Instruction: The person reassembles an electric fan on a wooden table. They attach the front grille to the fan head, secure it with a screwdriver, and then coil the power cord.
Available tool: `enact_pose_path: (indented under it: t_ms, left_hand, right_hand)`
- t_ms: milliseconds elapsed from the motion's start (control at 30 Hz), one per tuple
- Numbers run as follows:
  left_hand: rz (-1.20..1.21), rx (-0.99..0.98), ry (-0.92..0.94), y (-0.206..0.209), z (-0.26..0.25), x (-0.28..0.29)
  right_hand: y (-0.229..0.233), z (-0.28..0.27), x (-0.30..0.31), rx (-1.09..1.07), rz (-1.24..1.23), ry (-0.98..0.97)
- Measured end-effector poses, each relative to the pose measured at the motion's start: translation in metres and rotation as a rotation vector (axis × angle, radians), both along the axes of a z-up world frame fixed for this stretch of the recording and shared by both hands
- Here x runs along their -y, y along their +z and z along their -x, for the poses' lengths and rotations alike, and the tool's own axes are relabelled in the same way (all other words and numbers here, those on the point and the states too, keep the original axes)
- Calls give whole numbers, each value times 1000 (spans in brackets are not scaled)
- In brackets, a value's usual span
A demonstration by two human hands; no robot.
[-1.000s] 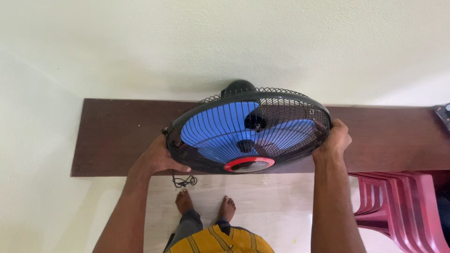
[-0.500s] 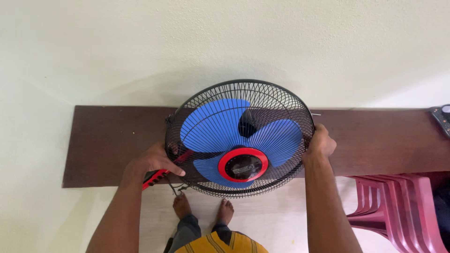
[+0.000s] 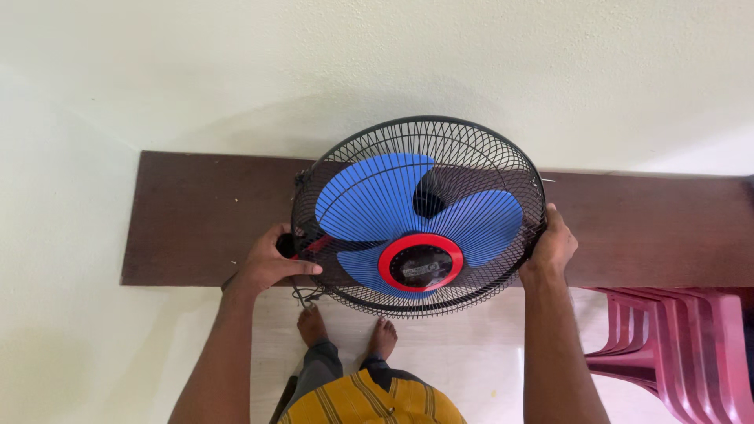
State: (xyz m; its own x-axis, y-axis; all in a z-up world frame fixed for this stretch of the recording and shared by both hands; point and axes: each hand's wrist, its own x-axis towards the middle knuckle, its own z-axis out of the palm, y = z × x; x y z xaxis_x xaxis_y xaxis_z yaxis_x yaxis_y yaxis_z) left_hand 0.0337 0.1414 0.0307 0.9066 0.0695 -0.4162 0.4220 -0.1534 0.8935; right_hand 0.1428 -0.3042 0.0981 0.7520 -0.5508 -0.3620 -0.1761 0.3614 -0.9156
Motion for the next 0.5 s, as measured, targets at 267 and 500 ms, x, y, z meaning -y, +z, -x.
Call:
enact_pose_path:
  t_ms: [267,500]
  left_hand:
    - [-690,-86,512,-30,57,45]
    - [-41,-112,963,-49,65,87]
  right_hand:
    - [-20,17,12,75,15,81]
    - [-20,22,10,148,-33,87]
